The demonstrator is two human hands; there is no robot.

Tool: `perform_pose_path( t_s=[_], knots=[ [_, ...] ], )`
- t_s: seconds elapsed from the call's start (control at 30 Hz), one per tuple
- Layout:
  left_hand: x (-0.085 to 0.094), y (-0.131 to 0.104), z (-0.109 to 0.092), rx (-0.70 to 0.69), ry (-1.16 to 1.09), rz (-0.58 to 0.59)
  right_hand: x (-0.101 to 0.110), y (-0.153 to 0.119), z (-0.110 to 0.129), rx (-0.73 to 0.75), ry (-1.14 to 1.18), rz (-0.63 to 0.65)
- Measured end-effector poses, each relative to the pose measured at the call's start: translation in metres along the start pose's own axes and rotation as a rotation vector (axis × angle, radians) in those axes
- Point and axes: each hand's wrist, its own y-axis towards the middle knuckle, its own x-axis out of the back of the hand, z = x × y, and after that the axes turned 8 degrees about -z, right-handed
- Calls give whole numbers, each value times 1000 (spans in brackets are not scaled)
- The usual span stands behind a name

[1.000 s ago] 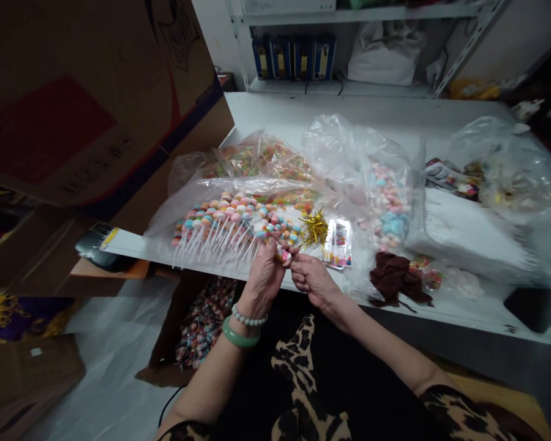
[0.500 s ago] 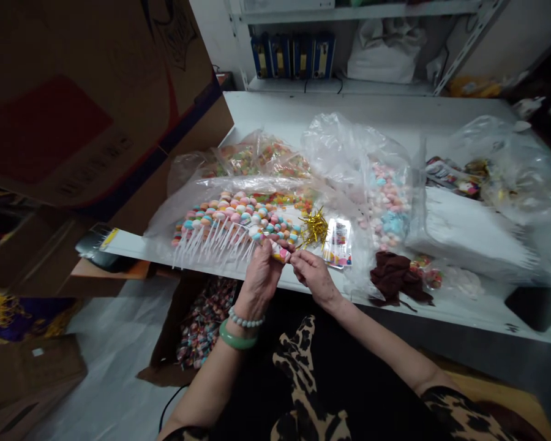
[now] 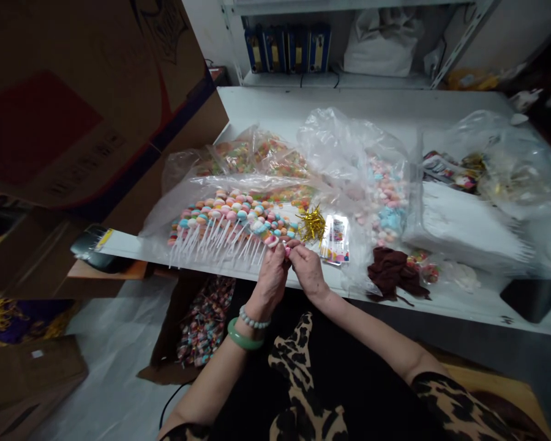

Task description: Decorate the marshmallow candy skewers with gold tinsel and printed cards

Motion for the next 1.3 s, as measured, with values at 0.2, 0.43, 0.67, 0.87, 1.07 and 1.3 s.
perform_pose_path(
  t_s=[0.2,0.43,0.67,0.87,1.07,1.3],
  knots=[
    [6,9,-17,13,-6,-77,20,-4,2,-129,124,259],
    [3,6,-6,41,38,-108,1,-6,5,-85,139,168],
    [19,1,-10,-20,431,-86,9,0,-4,-39,143,123],
    [24,-6,-17,-300,811,-137,28,-6,-2,-83,133,370],
    [14,-13,-20,-547,982,-253,35,-9,-5,133,-156,199],
    [15,-13,-18,-635,1183,-202,37,-20,-7,422,-584,69]
  ],
)
